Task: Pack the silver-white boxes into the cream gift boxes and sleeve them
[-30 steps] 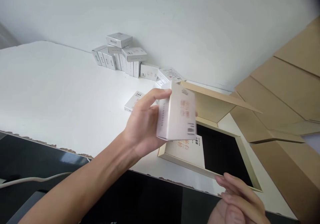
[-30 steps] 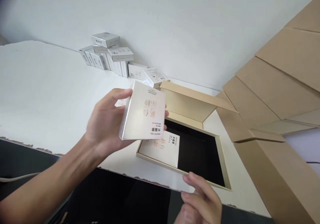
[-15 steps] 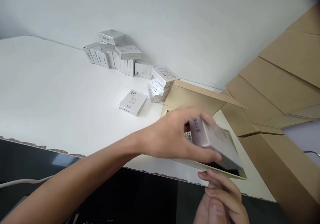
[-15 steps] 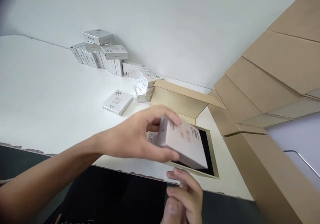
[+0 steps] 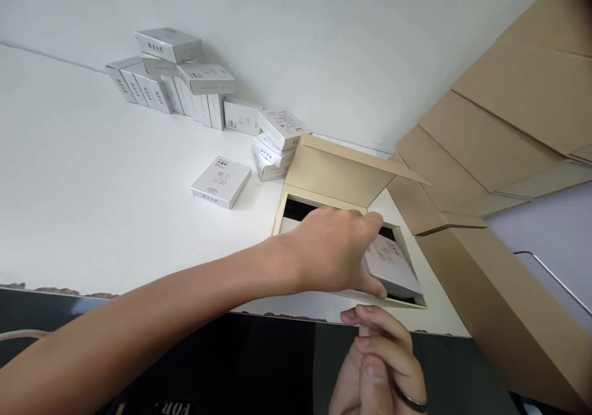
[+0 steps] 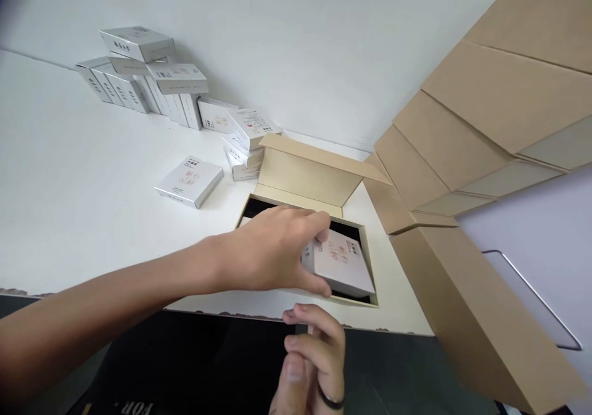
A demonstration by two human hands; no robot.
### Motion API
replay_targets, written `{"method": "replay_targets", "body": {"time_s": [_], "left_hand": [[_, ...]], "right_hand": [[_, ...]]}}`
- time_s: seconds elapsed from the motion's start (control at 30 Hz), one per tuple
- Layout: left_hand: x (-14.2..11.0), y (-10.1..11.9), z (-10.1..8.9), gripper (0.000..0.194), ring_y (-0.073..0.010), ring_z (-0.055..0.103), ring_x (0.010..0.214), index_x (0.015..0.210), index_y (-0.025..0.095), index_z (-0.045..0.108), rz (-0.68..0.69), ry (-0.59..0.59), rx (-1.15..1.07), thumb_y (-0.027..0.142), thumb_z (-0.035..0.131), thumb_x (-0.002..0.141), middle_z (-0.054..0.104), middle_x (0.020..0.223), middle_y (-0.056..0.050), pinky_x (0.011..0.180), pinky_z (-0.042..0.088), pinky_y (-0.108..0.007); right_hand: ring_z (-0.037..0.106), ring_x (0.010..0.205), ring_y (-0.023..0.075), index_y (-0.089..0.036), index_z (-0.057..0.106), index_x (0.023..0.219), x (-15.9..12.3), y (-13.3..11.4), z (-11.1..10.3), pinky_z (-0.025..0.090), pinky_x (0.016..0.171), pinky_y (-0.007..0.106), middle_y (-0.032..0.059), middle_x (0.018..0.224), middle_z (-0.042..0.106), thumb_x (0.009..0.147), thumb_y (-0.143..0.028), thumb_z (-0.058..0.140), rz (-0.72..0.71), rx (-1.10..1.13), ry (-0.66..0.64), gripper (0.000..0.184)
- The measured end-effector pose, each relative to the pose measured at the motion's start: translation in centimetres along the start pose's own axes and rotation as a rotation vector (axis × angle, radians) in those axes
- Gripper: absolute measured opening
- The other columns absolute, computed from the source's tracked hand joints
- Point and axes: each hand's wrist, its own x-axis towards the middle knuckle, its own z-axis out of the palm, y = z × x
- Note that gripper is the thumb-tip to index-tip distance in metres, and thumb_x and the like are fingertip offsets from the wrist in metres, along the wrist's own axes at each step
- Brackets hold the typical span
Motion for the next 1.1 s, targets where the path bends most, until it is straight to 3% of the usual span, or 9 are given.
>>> {"method": "replay_targets", "body": {"time_s": [0.17,0.23,0.3,0.4,0.53,0.67,0.8,0.97,1.1], "left_hand": [[2.3,1.5,0.9,0.035,-0.0254,0.068,0.093,0.086,0.014,0.063,-0.015,-0.354,0.083,0.048,0.062,0.092,0.073,0.103,-0.013,0.094,0.049,-0.042],[2.1,1.6,0.9,0.031,-0.0236,0.069,0.096,0.089,0.012,0.064,0.01,-0.391,0.055,0.043,0.06,0.094,0.074,0.104,-0.012,0.106,0.042,-0.045],[1.3,1.2,0.6,0.037,-0.0239,0.068,0.099,0.099,0.013,0.065,-0.009,-0.303,-0.089,0.048,0.065,0.088,0.074,0.106,-0.01,0.104,0.045,-0.044],[-0.7,-0.6,-0.5,0.039,-0.0239,0.067,0.099,0.101,0.022,0.065,-0.147,0.081,-0.317,0.057,0.067,0.083,0.074,0.105,-0.004,0.091,0.053,-0.039],[-4.2,-5.4,-2.6,0.039,-0.0312,0.064,0.11,0.106,0.022,0.06,-0.569,0.642,0.018,0.057,0.061,0.088,0.067,0.12,-0.011,0.096,0.052,-0.046],[-6.9,-9.6,-3.6,0.084,-0.0494,0.052,0.125,0.128,0.013,0.046,-0.966,0.433,0.3,0.076,0.064,0.075,0.055,0.133,-0.027,0.098,0.048,-0.058],[-7.3,-10.5,-3.3,0.081,-0.0451,0.063,0.11,0.129,0.013,0.039,-1.043,0.288,0.246,0.066,0.067,0.075,0.063,0.12,-0.024,0.09,0.051,-0.052],[-7.8,-9.9,-3.5,0.064,-0.0373,0.066,0.097,0.124,0.016,0.04,-0.975,0.365,0.12,0.047,0.071,0.075,0.065,0.11,-0.018,0.073,0.053,-0.043],[-8.5,-7.9,-3.6,0.059,-0.0302,0.065,0.101,0.121,0.023,0.042,-0.676,0.576,-0.085,0.052,0.072,0.079,0.062,0.123,-0.013,0.071,0.053,-0.038]], "right_hand": [[0.061,0.092,0.0189,-0.017,0.061,0.09,-0.1,0.0,0.1,0.052,0.08,0.037,0.0066,0.101,0.064,0.093,-0.008,0.046,-0.025,-0.026,-0.003,0.018],[0.06,0.095,0.019,-0.017,0.061,0.09,-0.2,0.0,0.0,0.052,0.08,0.036,0.0065,0.1,0.063,0.093,-0.008,0.046,-0.015,-0.022,-0.009,0.018],[0.061,0.093,0.0177,-0.017,0.061,0.091,-0.3,0.1,-0.2,0.053,0.08,0.035,0.0068,0.103,0.063,0.094,-0.008,0.045,0.005,-0.022,-0.024,0.018],[0.063,0.088,0.016,-0.016,0.061,0.094,-0.4,0.2,-0.6,0.056,0.077,0.033,0.007,0.103,0.063,0.094,-0.007,0.043,0.016,-0.016,-0.032,0.02],[0.064,0.089,0.0153,-0.017,0.062,0.095,-0.4,0.4,-0.9,0.057,0.073,0.03,0.0061,0.102,0.064,0.095,-0.007,0.043,0.048,0.025,-0.019,0.022],[0.064,0.091,0.0155,-0.016,0.062,0.095,-0.5,0.8,-0.8,0.058,0.076,0.031,0.0061,0.102,0.065,0.094,-0.006,0.044,0.049,0.065,-0.053,0.021],[0.065,0.09,0.0152,-0.016,0.064,0.096,-0.5,0.9,-0.3,0.056,0.078,0.032,0.0056,0.103,0.066,0.094,-0.006,0.045,0.058,0.111,-0.067,0.021],[0.065,0.089,0.0165,-0.016,0.065,0.093,-0.3,0.5,0.0,0.053,0.077,0.034,0.0048,0.1,0.068,0.093,-0.008,0.05,0.076,0.102,-0.022,0.017],[0.066,0.088,0.0164,-0.016,0.065,0.092,-0.7,0.8,0.2,0.054,0.076,0.034,0.0058,0.1,0.068,0.093,-0.008,0.049,0.09,0.118,-0.035,0.018]]}}
